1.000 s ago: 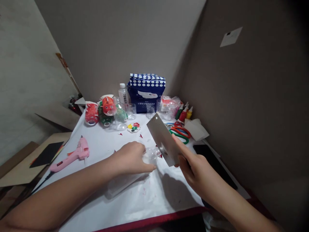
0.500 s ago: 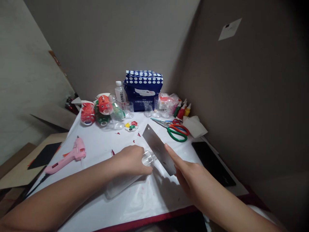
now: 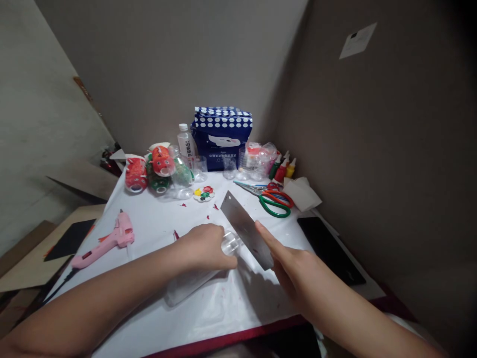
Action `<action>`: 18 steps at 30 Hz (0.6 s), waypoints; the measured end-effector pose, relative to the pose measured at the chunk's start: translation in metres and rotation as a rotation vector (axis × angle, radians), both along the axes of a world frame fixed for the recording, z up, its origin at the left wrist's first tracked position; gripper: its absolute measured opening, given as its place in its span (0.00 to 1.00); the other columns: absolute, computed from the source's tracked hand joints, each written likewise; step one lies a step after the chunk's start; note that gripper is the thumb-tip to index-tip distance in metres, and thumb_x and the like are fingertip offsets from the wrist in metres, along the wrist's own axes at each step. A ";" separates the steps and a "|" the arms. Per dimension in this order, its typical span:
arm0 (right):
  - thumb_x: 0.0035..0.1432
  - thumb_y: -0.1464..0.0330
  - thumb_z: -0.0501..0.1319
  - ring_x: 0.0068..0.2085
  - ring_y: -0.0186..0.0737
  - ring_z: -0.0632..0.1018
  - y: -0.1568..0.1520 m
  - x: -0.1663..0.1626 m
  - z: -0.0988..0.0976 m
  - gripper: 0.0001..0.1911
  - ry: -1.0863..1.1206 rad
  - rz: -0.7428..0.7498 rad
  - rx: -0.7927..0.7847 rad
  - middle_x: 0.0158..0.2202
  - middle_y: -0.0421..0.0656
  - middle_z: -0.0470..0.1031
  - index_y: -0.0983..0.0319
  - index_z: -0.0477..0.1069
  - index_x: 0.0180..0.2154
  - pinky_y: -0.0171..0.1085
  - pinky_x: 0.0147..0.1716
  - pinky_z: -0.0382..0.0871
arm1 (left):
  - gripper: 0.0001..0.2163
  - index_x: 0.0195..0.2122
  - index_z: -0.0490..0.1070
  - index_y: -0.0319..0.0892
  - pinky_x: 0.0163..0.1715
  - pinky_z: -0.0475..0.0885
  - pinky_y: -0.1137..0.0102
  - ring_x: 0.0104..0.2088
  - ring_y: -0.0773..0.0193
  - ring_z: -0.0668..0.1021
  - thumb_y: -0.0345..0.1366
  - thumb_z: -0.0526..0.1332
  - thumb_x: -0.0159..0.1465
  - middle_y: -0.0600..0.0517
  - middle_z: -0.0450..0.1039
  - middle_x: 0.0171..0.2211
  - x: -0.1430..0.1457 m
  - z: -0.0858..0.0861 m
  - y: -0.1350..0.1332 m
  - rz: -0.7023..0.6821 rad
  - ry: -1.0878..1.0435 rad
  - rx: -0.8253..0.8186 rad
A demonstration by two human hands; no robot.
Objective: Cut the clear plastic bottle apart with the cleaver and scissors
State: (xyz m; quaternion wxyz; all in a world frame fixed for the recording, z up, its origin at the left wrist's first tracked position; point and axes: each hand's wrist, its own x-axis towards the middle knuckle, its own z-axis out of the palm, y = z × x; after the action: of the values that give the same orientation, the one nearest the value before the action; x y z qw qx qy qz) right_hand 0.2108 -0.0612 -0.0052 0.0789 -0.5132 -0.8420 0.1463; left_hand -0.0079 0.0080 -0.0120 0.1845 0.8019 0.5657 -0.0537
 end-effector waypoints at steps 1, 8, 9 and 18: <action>0.51 0.82 0.50 0.21 0.35 0.68 0.000 0.000 0.000 0.48 -0.006 -0.003 -0.003 0.24 0.39 0.71 0.59 0.29 0.68 0.31 0.24 0.57 | 0.19 0.28 0.71 0.43 0.24 0.64 0.68 0.28 0.56 0.77 0.55 0.60 0.47 0.49 0.75 0.27 0.000 -0.001 0.000 -0.005 -0.005 0.005; 0.52 0.81 0.49 0.20 0.35 0.69 -0.002 -0.003 0.002 0.47 -0.053 -0.032 0.029 0.24 0.39 0.73 0.57 0.30 0.68 0.31 0.22 0.54 | 0.20 0.30 0.72 0.44 0.24 0.64 0.68 0.29 0.55 0.77 0.56 0.60 0.46 0.48 0.76 0.29 0.000 -0.001 0.000 0.005 -0.011 0.024; 0.52 0.81 0.50 0.20 0.34 0.68 -0.002 -0.004 0.003 0.47 -0.047 -0.033 0.025 0.23 0.39 0.72 0.57 0.30 0.68 0.30 0.22 0.54 | 0.20 0.30 0.73 0.44 0.24 0.64 0.68 0.29 0.56 0.77 0.56 0.60 0.46 0.48 0.76 0.29 0.000 -0.001 0.000 0.005 -0.012 0.017; 0.53 0.81 0.48 0.22 0.36 0.70 0.003 -0.001 0.009 0.45 0.005 -0.059 0.075 0.24 0.40 0.71 0.62 0.32 0.68 0.32 0.26 0.61 | 0.21 0.31 0.72 0.44 0.25 0.65 0.67 0.30 0.54 0.77 0.56 0.58 0.47 0.47 0.76 0.30 0.000 -0.001 -0.001 -0.002 -0.005 0.035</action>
State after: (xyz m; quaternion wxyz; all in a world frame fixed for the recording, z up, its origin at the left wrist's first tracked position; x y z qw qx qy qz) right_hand 0.2096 -0.0585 0.0036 0.1046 -0.5339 -0.8313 0.1136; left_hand -0.0083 0.0071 -0.0125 0.1717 0.8058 0.5653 -0.0419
